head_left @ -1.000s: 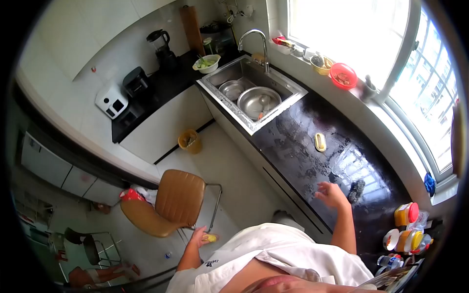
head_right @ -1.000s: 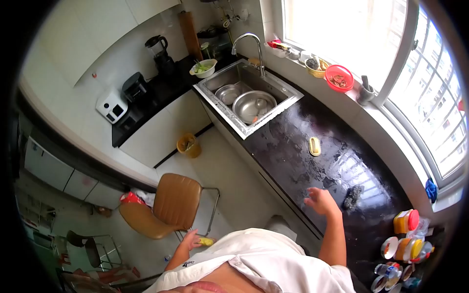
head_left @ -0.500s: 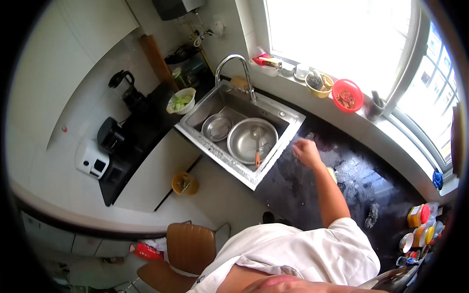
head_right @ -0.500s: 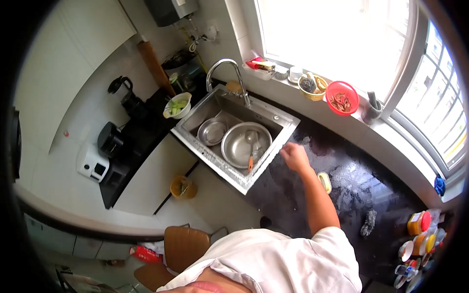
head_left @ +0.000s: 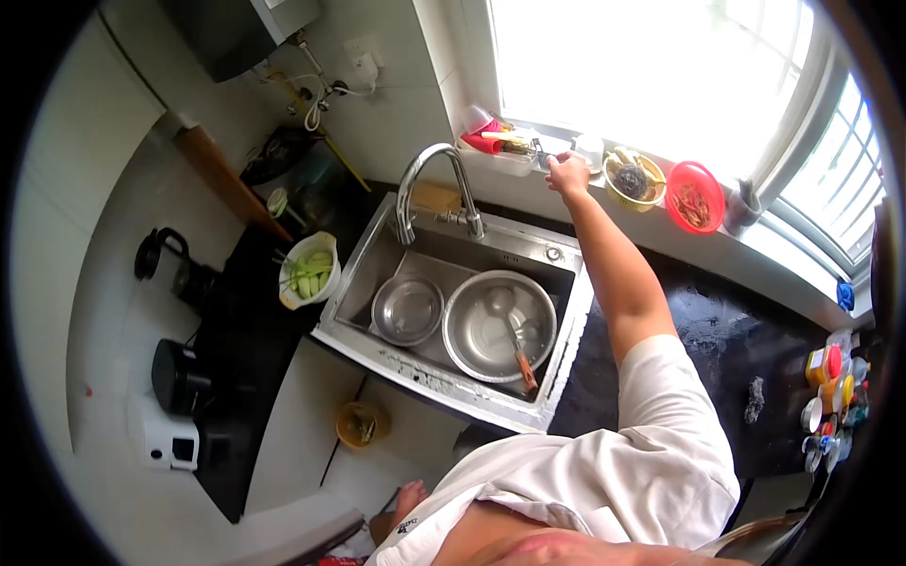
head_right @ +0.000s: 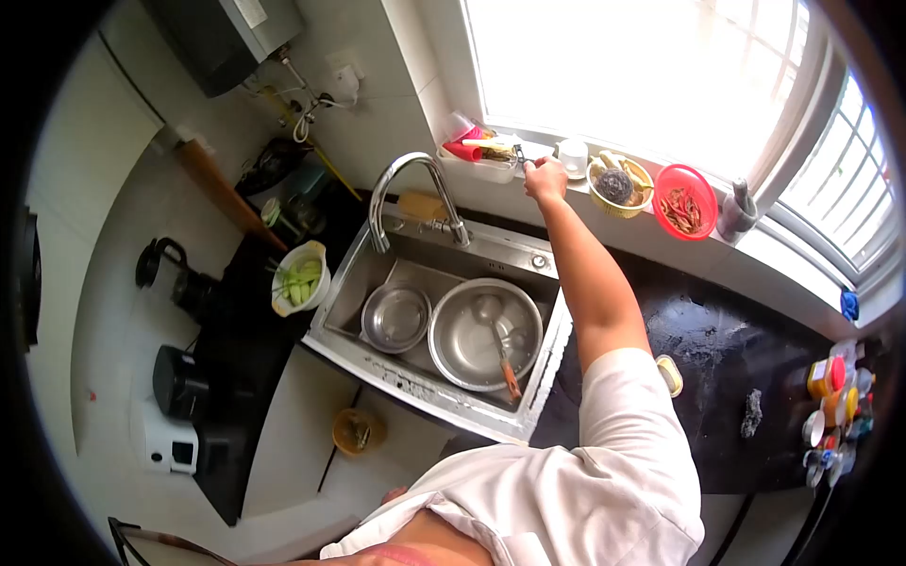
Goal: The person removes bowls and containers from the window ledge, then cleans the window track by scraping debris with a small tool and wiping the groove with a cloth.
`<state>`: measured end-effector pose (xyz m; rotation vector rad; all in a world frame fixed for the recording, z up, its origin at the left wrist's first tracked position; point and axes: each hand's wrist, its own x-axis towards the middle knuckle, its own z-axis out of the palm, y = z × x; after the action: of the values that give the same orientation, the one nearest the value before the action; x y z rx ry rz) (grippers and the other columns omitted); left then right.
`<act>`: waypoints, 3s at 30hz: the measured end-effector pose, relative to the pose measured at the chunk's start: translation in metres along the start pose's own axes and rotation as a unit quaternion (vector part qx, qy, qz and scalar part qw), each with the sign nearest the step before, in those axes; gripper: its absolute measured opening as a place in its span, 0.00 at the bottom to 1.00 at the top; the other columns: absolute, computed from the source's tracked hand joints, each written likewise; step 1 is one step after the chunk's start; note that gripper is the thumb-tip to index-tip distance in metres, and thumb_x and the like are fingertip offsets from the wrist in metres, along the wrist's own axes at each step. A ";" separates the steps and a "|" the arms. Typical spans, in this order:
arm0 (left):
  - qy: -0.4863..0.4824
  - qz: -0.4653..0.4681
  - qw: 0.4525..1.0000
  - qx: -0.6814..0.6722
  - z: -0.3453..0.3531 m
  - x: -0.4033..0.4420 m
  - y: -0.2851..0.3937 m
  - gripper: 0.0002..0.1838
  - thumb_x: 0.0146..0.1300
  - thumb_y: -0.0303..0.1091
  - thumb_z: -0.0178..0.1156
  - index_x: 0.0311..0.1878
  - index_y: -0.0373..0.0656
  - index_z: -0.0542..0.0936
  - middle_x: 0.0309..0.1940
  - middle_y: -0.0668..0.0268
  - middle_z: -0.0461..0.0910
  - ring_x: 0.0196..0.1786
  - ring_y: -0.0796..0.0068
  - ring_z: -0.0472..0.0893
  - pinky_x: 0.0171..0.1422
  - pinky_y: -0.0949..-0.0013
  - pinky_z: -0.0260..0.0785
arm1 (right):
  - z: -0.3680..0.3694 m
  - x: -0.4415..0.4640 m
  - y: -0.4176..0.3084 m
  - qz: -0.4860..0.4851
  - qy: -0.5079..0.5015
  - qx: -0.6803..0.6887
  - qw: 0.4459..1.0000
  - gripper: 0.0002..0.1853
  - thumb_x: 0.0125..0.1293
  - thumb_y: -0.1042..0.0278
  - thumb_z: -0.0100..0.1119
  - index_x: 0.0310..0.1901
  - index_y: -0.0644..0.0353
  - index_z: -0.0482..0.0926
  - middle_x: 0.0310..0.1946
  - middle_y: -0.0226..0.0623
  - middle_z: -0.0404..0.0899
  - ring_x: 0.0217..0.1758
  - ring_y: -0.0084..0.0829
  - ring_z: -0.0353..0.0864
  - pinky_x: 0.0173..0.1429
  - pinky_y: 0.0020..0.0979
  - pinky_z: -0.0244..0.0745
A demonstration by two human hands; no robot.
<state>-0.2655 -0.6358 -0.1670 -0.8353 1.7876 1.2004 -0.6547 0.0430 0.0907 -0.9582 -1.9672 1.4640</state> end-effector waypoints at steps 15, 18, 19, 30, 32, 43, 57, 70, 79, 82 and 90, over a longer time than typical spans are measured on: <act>-0.092 -0.052 0.992 -0.070 -0.071 0.095 0.108 0.10 0.70 0.39 0.59 0.38 0.44 0.75 0.28 0.71 0.73 0.28 0.77 0.74 0.38 0.68 0.75 | 0.051 0.054 0.012 0.036 0.184 -0.119 0.975 0.09 0.52 0.64 0.70 0.33 0.58 0.87 0.36 0.46 0.87 0.44 0.44 0.87 0.53 0.39 0.80; -0.139 -0.057 0.988 -0.024 -0.064 0.094 0.122 0.10 0.71 0.40 0.58 0.40 0.43 0.75 0.30 0.70 0.74 0.31 0.76 0.74 0.41 0.68 0.74 | 0.042 0.056 0.026 0.003 0.239 -0.064 0.969 0.11 0.53 0.69 0.64 0.39 0.57 0.85 0.37 0.47 0.86 0.44 0.46 0.86 0.54 0.39 0.79; -0.156 -0.052 0.986 -0.010 -0.060 0.094 0.131 0.10 0.71 0.40 0.57 0.40 0.43 0.75 0.31 0.70 0.74 0.32 0.76 0.74 0.42 0.68 0.74 | 0.034 0.045 0.018 -0.020 0.270 -0.054 0.961 0.12 0.54 0.70 0.63 0.40 0.57 0.86 0.35 0.46 0.86 0.41 0.44 0.87 0.52 0.38 0.79; -0.391 -0.038 0.888 0.236 0.062 0.038 0.253 0.15 0.74 0.44 0.52 0.48 0.41 0.76 0.41 0.67 0.77 0.41 0.73 0.77 0.51 0.67 0.73 | -0.116 -0.269 0.132 -0.057 0.119 0.174 0.976 0.06 0.64 0.75 0.60 0.40 0.67 0.82 0.23 0.29 0.79 0.22 0.18 0.75 0.26 0.24 0.70; -0.434 -0.045 0.855 0.280 0.108 0.009 0.252 0.16 0.75 0.44 0.51 0.50 0.41 0.76 0.42 0.66 0.77 0.43 0.73 0.77 0.53 0.66 0.73 | -0.165 -0.351 0.169 0.061 0.045 0.217 0.973 0.06 0.66 0.76 0.58 0.40 0.67 0.82 0.23 0.30 0.79 0.22 0.20 0.76 0.26 0.23 0.71; -0.599 -0.147 0.626 0.477 0.374 -0.178 0.081 0.22 0.78 0.48 0.45 0.57 0.39 0.76 0.52 0.63 0.80 0.52 0.70 0.80 0.62 0.65 0.72 | -0.468 -0.684 0.260 0.193 0.217 0.311 0.905 0.07 0.72 0.71 0.53 0.45 0.66 0.75 0.39 0.47 0.84 0.34 0.33 0.86 0.35 0.29 0.82; -0.659 0.096 0.231 0.710 0.615 -0.295 -0.067 0.16 0.66 0.34 0.65 0.54 0.39 0.78 0.37 0.66 0.83 0.42 0.78 0.79 0.50 0.69 0.71 | -0.548 -0.871 0.293 0.130 0.557 0.418 0.706 0.12 0.64 0.80 0.57 0.49 0.72 0.76 0.38 0.49 0.83 0.33 0.32 0.82 0.36 0.28 0.78; -0.643 0.392 0.419 0.507 0.872 -0.352 0.011 0.16 0.63 0.34 0.68 0.52 0.39 0.79 0.33 0.69 0.83 0.37 0.84 0.79 0.43 0.74 0.74 | -0.881 -0.639 0.255 0.159 0.426 0.104 0.885 0.06 0.67 0.79 0.58 0.44 0.63 0.75 0.26 0.26 0.74 0.23 0.14 0.70 0.26 0.18 0.63; -0.252 0.598 0.615 0.448 0.985 -0.279 0.106 0.25 0.53 0.42 0.70 0.53 0.41 0.78 0.46 0.53 0.80 0.51 0.56 0.80 0.59 0.57 0.73 | -1.081 -0.385 0.185 -0.040 0.267 -0.098 0.958 0.09 0.71 0.72 0.54 0.49 0.66 0.79 0.27 0.32 0.80 0.24 0.17 0.74 0.30 0.21 0.71; -0.031 0.650 0.609 0.453 1.016 -0.252 0.111 0.35 0.55 0.46 0.67 0.64 0.42 0.70 0.64 0.49 0.66 0.70 0.43 0.61 0.72 0.48 0.59 | -1.146 -0.269 0.191 -0.100 0.261 -0.243 0.929 0.07 0.68 0.72 0.58 0.41 0.66 0.82 0.26 0.32 0.81 0.27 0.19 0.79 0.34 0.25 0.75; 0.208 0.538 0.604 0.550 1.077 -0.288 0.098 0.40 0.67 0.59 0.51 0.77 0.48 0.58 0.77 0.50 0.51 0.81 0.45 0.43 0.82 0.46 0.35 | -1.261 0.028 0.258 -0.123 0.172 -0.514 0.831 0.09 0.63 0.71 0.55 0.38 0.63 0.83 0.35 0.55 0.83 0.42 0.56 0.82 0.50 0.48 0.78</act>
<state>0.0588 0.4334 -0.1105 0.9417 2.9437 0.1439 0.3270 0.8672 0.2143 -1.1789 -2.4289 -0.0436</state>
